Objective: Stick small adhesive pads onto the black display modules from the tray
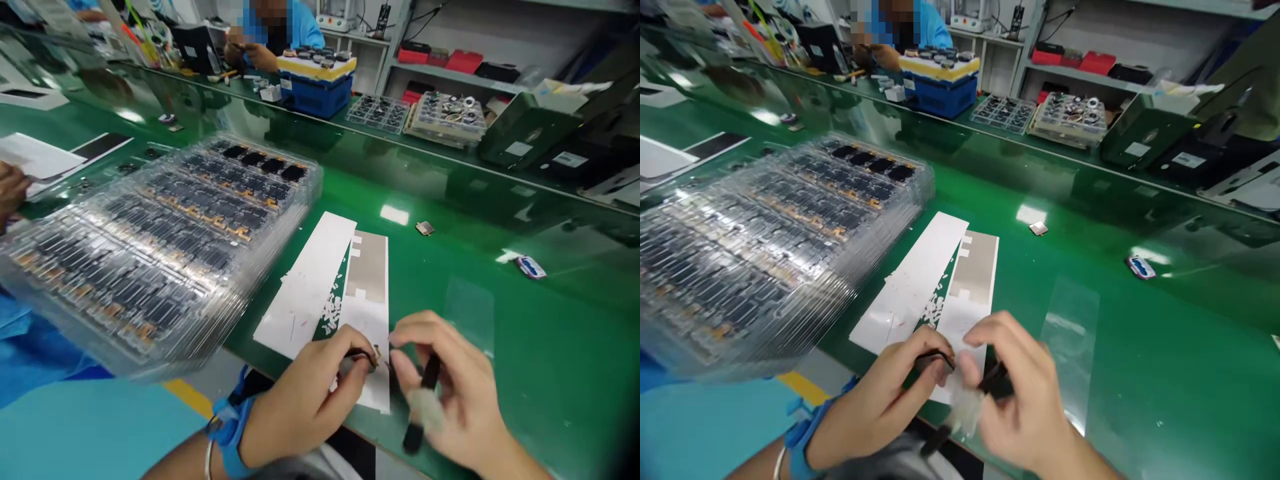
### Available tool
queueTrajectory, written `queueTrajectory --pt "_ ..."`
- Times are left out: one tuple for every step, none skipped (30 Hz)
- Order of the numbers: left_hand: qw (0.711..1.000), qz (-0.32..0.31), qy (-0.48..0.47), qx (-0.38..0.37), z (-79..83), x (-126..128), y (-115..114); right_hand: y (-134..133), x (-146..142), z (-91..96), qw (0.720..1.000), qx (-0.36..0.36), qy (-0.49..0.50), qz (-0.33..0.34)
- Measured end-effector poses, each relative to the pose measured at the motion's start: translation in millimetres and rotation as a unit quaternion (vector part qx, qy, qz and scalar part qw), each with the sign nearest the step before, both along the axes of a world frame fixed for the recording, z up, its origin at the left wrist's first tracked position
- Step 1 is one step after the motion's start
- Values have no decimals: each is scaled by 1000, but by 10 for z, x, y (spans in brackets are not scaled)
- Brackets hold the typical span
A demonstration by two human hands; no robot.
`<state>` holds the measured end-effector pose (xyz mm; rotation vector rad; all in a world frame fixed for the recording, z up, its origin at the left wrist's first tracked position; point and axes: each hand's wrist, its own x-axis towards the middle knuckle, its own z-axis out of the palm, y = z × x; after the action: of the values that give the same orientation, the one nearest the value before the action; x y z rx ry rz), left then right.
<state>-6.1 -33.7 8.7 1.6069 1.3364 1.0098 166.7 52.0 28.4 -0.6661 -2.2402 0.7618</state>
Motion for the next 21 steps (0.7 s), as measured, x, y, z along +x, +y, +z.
queueTrajectory --pt "999 14 -38 -1 -70 5 22 -41 -4 -27 1000 13 1 3" --pt "997 28 -68 -4 -126 6 36 -70 -10 -68 999 34 5 2" --pt "995 39 -92 -11 -168 6 43 -88 -19 -118 998 57 7 -3" --pt "993 48 -110 -18 -198 3 45 -97 -28 -170 997 79 8 -6" --pt "991 54 -124 -26 -216 1 43 -99 -37 -217 995 97 6 -8" --pt "989 54 -135 -33 -223 0 39 -98 -44 -257 994 108 3 -7" --pt "988 54 -140 -37 -223 -1 36 -95 -48 -288 993 115 2 -3" --pt "988 56 -142 -40 -218 0 35 -92 -50 -310 993 121 1 -1" --pt "988 60 -139 -43 -211 1 35 -92 -48 -326 992 128 1 1" --pt "988 62 -134 -46 -205 3 38 -93 -44 -336 991 135 3 1" --pt "988 63 -129 -49 -202 4 41 -97 -40 -343 990 143 1 -1" --pt "989 63 -122 -50 -202 5 44 -101 -35 -349 988 152 -2 -4" --pt "990 62 -117 -49 -206 5 46 -106 -32 -355 987 158 -8 -8" --pt "991 60 -113 -45 -213 5 47 -111 -31 -360 986 163 -14 -14" --pt "991 59 -110 -40 -221 4 48 -116 -33 -365 986 167 -19 -20" --pt "992 59 -108 -33 -228 4 48 -119 -37 -370 985 170 -22 -28" --pt "992 59 -106 -27 -235 4 47 -120 -42 -375 984 172 -25 -34" --pt "993 59 -104 -22 -240 4 47 -120 -47 -381 983 176 -26 -37" --pt "993 58 -101 -19 -245 5 47 -118 -51 -389 982 181 -27 -38" --pt "993 57 -97 -17 -249 6 49 -116 -51 -399 982 184 -30 -37" --pt "994 56 -92 -13 -255 8 50 -114 -49 -411 982 184 -34 -34"
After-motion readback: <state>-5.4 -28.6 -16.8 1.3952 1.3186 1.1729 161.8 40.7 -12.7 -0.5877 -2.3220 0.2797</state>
